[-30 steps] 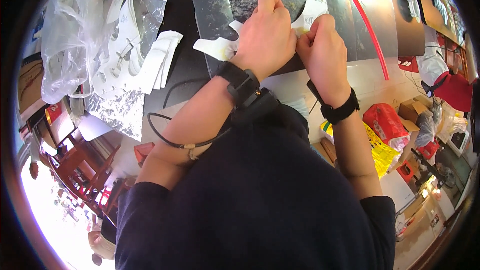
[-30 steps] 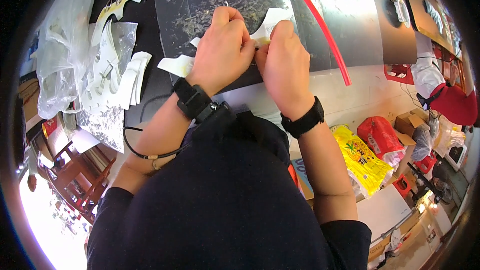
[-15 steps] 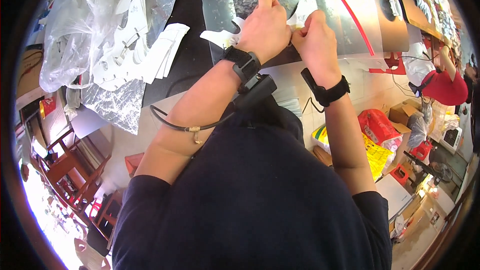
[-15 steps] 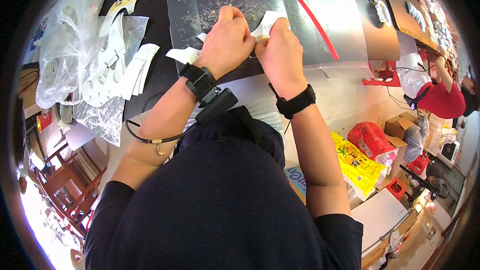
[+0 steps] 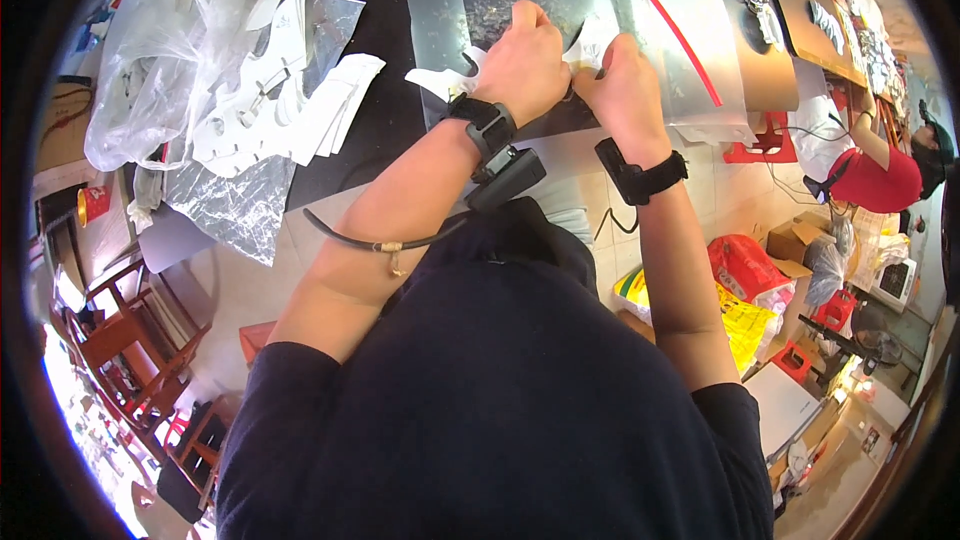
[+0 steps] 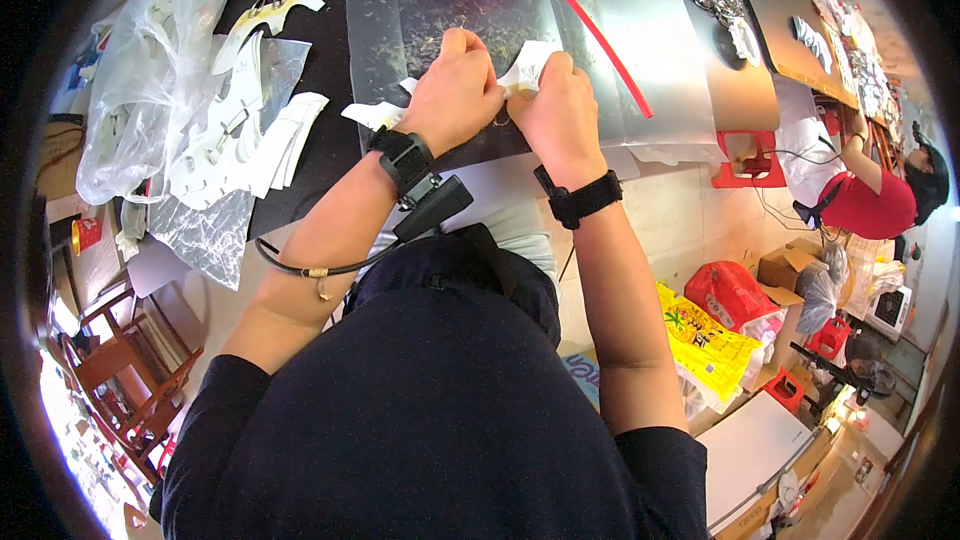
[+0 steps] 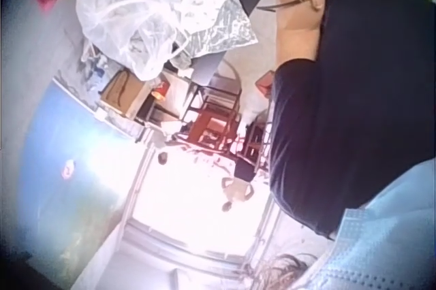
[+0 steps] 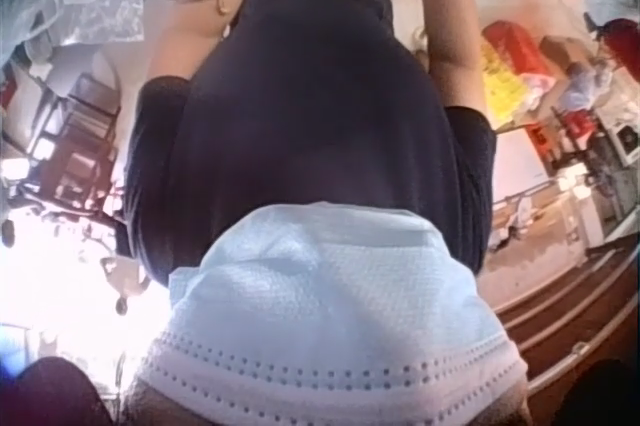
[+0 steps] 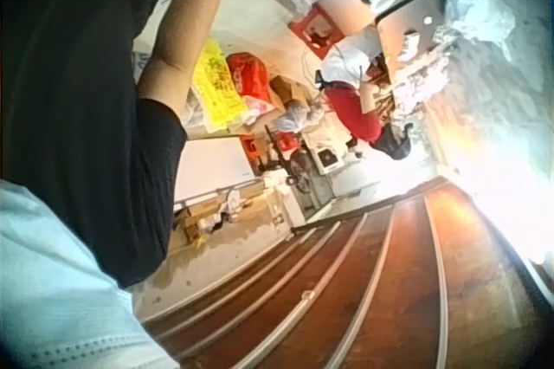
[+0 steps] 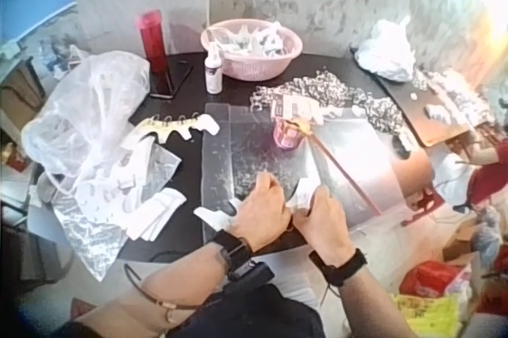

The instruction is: Assembling white shoe upper components by manually inserting metal eyelets/rings into pre-cut holes.

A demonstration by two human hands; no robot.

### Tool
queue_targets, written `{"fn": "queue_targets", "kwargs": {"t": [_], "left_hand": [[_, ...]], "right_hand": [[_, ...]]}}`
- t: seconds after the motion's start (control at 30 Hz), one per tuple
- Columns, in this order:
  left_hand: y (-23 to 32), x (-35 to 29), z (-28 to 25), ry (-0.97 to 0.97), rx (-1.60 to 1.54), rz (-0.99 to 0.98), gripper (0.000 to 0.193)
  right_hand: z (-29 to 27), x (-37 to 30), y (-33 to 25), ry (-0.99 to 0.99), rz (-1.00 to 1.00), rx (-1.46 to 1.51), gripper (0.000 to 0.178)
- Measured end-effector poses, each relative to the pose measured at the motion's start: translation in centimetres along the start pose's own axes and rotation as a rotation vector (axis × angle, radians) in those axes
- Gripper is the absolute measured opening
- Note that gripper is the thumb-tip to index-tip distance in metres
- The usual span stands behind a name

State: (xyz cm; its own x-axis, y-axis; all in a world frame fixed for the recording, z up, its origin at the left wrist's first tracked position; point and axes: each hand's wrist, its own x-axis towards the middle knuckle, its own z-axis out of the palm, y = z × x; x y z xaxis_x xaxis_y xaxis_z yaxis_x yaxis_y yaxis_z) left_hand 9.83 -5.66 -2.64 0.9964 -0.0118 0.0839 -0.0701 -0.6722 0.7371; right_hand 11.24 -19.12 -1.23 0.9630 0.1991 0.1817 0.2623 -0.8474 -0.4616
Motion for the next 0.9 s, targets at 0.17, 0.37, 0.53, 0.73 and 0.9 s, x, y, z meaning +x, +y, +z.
{"fn": "queue_targets", "kwargs": {"t": [0.17, 0.37, 0.53, 0.73, 0.9], "left_hand": [[0.1, 0.1, 0.1, 0.030, -0.005, 0.013, 0.008], [-0.1, -0.1, 0.1, 0.073, -0.034, 0.012, 0.008], [0.1, -0.2, 0.1, 0.056, -0.043, -0.006, 0.008], [0.1, -0.2, 0.2, 0.053, -0.037, 0.000, 0.008], [0.0, -0.3, 0.0, 0.064, -0.048, 0.008, 0.007]], "right_hand": [[0.4, -0.4, 0.7, 0.029, -0.029, 0.091, 0.022], [0.1, -0.9, 0.0, 0.012, -0.003, 0.186, 0.023], [-0.1, -1.1, -0.3, 0.060, -0.084, 0.107, 0.020], [0.2, -1.2, 0.2, 0.038, -0.049, 0.079, 0.018], [-0.2, -1.3, 0.1, -0.011, 0.023, 0.013, 0.015]]}}
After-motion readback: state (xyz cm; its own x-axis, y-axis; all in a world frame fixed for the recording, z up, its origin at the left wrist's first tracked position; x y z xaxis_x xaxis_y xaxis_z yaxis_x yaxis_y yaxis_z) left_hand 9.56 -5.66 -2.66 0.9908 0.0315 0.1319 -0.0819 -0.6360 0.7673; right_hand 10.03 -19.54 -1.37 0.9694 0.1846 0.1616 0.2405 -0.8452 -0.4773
